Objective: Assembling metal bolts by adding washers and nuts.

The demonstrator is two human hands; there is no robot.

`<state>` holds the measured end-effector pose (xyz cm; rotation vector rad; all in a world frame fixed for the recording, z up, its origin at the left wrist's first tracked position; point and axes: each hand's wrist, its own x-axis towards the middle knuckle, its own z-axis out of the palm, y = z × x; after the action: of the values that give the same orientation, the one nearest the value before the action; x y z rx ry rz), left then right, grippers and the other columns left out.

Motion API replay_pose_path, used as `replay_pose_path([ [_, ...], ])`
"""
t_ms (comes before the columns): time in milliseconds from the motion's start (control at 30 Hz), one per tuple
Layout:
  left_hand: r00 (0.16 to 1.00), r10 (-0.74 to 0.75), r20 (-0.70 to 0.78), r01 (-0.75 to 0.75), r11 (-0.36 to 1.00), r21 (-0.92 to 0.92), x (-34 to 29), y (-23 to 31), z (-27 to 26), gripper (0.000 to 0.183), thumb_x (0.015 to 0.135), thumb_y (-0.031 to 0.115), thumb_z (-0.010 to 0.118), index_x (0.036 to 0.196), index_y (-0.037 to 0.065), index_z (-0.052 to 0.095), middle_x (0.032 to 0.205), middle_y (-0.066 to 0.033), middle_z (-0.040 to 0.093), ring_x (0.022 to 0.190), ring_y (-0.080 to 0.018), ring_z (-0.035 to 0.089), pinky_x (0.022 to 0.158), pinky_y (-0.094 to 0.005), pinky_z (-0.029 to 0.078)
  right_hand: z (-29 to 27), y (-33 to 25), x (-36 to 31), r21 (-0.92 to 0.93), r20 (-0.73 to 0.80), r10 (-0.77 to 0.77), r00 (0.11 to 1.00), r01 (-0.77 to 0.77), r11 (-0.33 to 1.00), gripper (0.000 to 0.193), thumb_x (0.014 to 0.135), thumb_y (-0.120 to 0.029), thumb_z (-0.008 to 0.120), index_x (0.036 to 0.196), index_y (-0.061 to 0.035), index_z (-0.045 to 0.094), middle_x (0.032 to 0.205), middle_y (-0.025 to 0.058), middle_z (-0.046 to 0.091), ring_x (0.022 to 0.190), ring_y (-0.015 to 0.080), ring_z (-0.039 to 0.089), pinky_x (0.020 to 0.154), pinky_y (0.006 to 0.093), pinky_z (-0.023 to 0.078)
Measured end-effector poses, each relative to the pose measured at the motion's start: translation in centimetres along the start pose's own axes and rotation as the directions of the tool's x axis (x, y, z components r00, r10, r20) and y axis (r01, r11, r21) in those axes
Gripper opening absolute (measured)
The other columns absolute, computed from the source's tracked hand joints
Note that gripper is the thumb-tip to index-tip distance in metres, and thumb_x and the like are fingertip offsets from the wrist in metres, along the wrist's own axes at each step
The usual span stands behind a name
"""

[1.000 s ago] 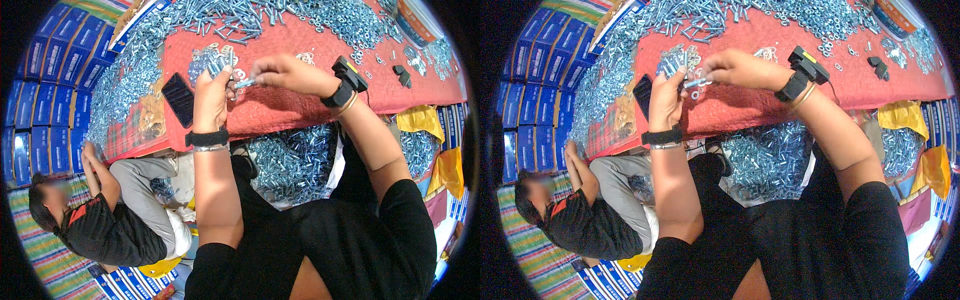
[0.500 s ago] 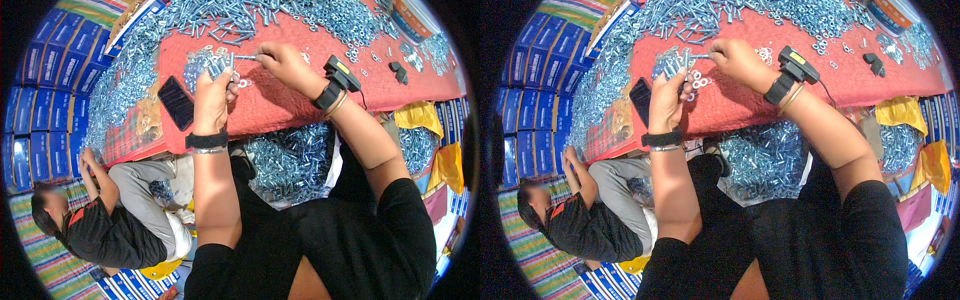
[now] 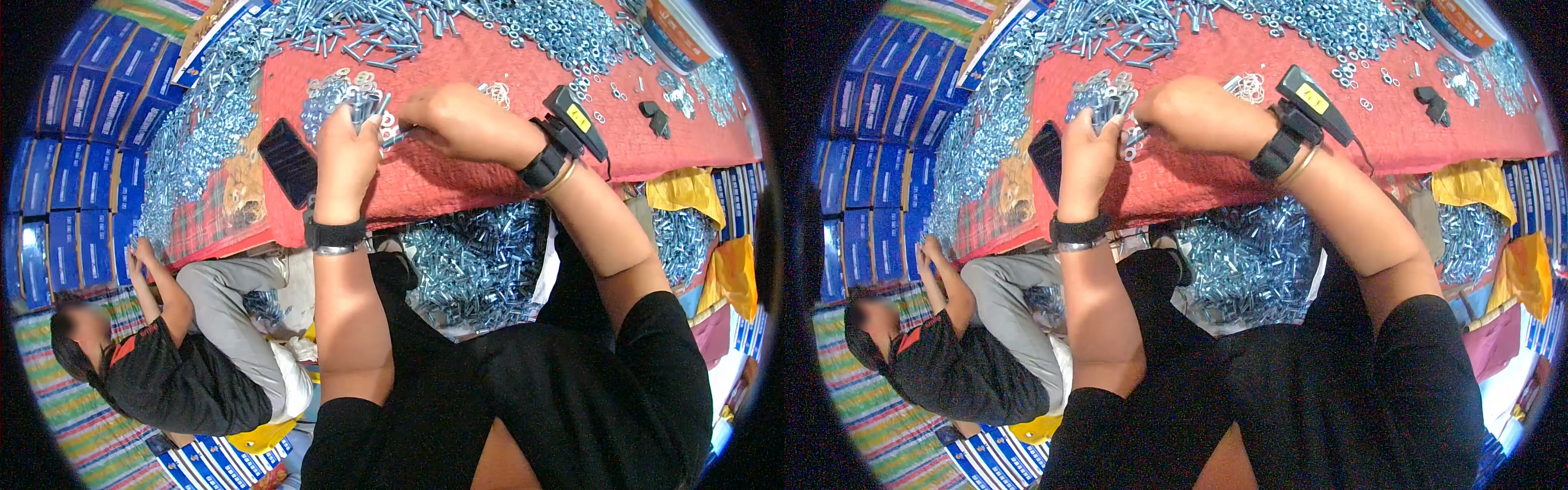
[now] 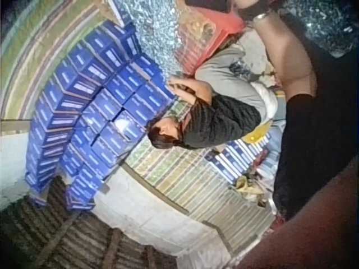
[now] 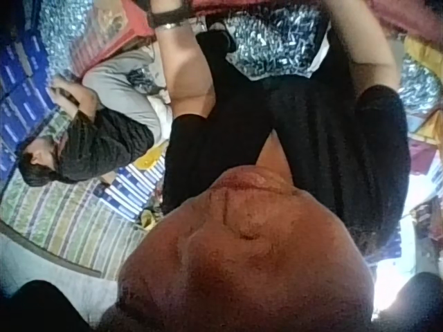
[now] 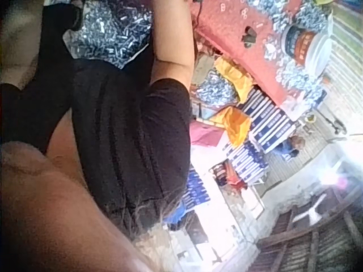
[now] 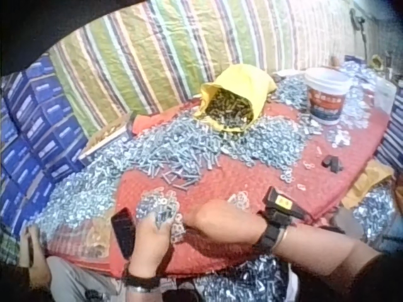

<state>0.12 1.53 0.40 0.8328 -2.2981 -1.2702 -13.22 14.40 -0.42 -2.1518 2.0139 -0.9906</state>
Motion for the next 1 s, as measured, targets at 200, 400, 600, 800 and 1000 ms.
replay_pose_path([
  [200,0.968,0.247,-0.047,-0.198,0.865,0.461,-0.2,0.4,1.0,0.018,0.082,0.012,0.060,0.081,-0.005,0.053,0.075,-0.0268,0.059,0.073,-0.0441,0.058,0.063,-0.0466,0.044,1.2,-1.4,-0.3,-0.361,-0.088,-0.052,0.995,0.017,0.933,0.010,0.074,-0.009,0.054,0.081,-0.0025,0.057,0.070,0.0127,0.058,0.061,0.0296,0.062,0.051,0.0384,0.049],
  [400,0.993,0.111,-0.045,-0.104,0.985,0.137,-0.2,0.3,2.0,0.017,0.084,0.012,0.059,0.079,-0.003,0.053,0.068,-0.0170,0.061,0.062,-0.0306,0.059,0.056,-0.0389,0.044,1.9,-1.6,-0.2,-0.389,-0.150,0.104,0.983,-0.155,0.908,0.008,0.076,-0.010,0.054,0.081,-0.0030,0.056,0.071,0.0133,0.060,0.062,0.0290,0.062,0.050,0.0376,0.049],
  [600,0.980,-0.174,0.099,0.200,0.816,-0.542,-0.2,0.9,2.2,0.010,0.088,0.011,0.055,0.080,0.005,0.054,0.063,0.0002,0.055,0.048,-0.0054,0.045,0.039,-0.0204,0.032,2.9,-1.1,-0.2,-0.263,-0.277,0.149,0.949,-0.224,0.939,0.011,0.077,-0.013,0.055,0.082,-0.0028,0.055,0.070,0.0159,0.061,0.061,0.0320,0.062,0.050,0.0407,0.048],
  [800,0.983,-0.179,0.049,0.171,0.771,-0.613,-0.5,1.6,3.5,0.010,0.089,0.007,0.052,0.079,0.006,0.053,0.062,0.0009,0.053,0.046,-0.0053,0.044,0.038,-0.0195,0.031,2.8,-1.0,0.2,-0.124,-0.210,0.431,0.877,-0.461,0.879,0.017,0.081,-0.018,0.056,0.085,-0.0027,0.051,0.069,0.0201,0.061,0.064,0.0381,0.061,0.053,0.0464,0.047],
  [1000,0.993,-0.083,0.081,0.115,0.773,-0.624,-0.9,2.7,4.1,0.007,0.090,0.009,0.052,0.086,0.005,0.054,0.067,0.0001,0.056,0.048,-0.0044,0.045,0.040,-0.0177,0.031,3.4,3.7,0.5,0.168,-0.144,0.431,0.891,-0.407,0.898,0.022,0.084,-0.023,0.056,0.085,-0.0007,0.054,0.076,0.0203,0.063,0.071,0.0357,0.062,0.061,0.0440,0.047],
])
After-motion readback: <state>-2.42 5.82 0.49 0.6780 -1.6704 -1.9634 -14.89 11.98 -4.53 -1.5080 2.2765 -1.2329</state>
